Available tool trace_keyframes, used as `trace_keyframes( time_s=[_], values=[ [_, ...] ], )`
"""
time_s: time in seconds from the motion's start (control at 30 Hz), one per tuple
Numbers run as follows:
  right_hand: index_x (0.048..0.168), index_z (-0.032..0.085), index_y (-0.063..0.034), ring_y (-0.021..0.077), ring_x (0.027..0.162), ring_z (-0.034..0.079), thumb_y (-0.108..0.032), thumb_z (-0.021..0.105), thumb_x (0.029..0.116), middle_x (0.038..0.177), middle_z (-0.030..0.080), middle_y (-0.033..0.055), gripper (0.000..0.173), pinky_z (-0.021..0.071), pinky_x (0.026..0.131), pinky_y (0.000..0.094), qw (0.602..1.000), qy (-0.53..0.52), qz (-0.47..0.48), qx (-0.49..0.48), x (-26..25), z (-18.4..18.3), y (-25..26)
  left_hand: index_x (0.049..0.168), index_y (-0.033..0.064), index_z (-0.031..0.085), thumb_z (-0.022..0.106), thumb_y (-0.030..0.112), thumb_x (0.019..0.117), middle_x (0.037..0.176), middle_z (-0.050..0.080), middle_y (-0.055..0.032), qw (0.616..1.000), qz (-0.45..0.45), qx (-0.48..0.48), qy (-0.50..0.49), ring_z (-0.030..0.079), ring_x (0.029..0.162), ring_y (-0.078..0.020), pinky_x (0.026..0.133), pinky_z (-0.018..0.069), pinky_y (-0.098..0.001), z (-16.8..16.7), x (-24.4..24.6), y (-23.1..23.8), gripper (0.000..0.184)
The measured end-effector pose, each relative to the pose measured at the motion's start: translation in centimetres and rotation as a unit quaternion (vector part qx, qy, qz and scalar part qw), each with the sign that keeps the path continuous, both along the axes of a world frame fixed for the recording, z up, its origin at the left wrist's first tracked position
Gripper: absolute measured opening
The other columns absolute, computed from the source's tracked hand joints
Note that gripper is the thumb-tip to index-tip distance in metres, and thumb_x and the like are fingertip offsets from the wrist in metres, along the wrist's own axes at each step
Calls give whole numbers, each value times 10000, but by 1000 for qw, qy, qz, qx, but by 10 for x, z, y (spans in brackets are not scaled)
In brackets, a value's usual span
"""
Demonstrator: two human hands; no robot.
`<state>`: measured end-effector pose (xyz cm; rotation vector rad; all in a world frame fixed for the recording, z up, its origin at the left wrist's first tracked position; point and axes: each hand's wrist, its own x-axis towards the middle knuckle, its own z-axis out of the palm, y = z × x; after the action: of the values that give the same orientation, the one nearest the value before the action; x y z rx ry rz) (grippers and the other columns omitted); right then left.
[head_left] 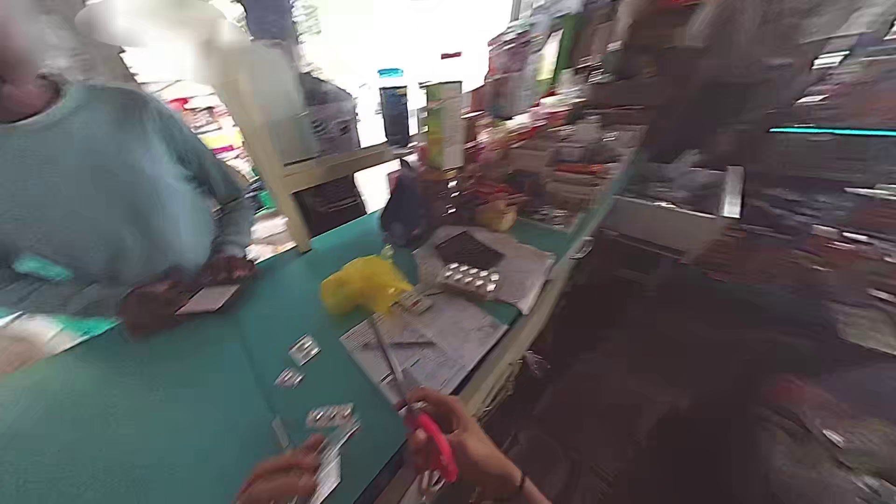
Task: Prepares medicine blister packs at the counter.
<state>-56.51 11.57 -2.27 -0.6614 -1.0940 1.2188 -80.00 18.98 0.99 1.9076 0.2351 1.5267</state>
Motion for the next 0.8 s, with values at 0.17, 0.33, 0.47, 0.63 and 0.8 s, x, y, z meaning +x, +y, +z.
trace_keyframes(
  time_s=[0.17, 0.33, 0.47, 0.63, 0.8],
  values=[
    [1279, 649, -173, -2, 632, 636, -379, 737, 919, 812, 701, -88, 424, 558, 576, 192, 1000, -16, 9, 10, -3, -4, -1, 950, 229, 762, 713, 236, 942, 1014, 762, 82, 993, 98, -18, -55, 683, 1152, -103, 1138, 467, -332, 4, 15, -3, 50],
    [1295, 652, -171, -16, 644, 637, -377, 732, 926, 829, 706, -79, 430, 553, 585, 163, 999, -27, 31, 23, 1, -9, -6, 957, 200, 769, 713, 195, 942, 1011, 771, 59, 992, 92, -32, -74, 691, 1135, -105, 1092, 498, -297, 5, 13, -7, 58],
    [1306, 645, -216, -40, 690, 635, -411, 710, 941, 867, 705, -107, 419, 547, 612, 143, 993, -89, 78, 18, 4, -4, -16, 1238, 41, 632, 746, 18, 833, 1065, 743, 10, 945, 153, -250, -146, 736, 915, -85, 769, 640, -255, 24, 21, -21, 421],
    [1291, 640, -187, -56, 724, 614, -589, 618, 945, 861, 679, -137, 531, 529, 641, 147, 978, -173, 119, 1, 4, -3, -36, 1422, -4, 482, 662, -50, 889, 1079, 725, -76, 914, 167, -330, -164, 752, 877, -136, 723, 653, -276, 35, 22, -13, 565],
    [1257, 651, -62, -44, 693, 566, -712, 514, 933, 808, 636, -89, 739, 493, 630, 162, 968, -229, 101, -8, 8, 0, -40, 1274, -36, 627, 649, 16, 906, 1215, 685, -86, 938, 178, -283, -88, 684, 1076, -96, 921, 581, -239, 34, 15, -10, 372]
  ],
)
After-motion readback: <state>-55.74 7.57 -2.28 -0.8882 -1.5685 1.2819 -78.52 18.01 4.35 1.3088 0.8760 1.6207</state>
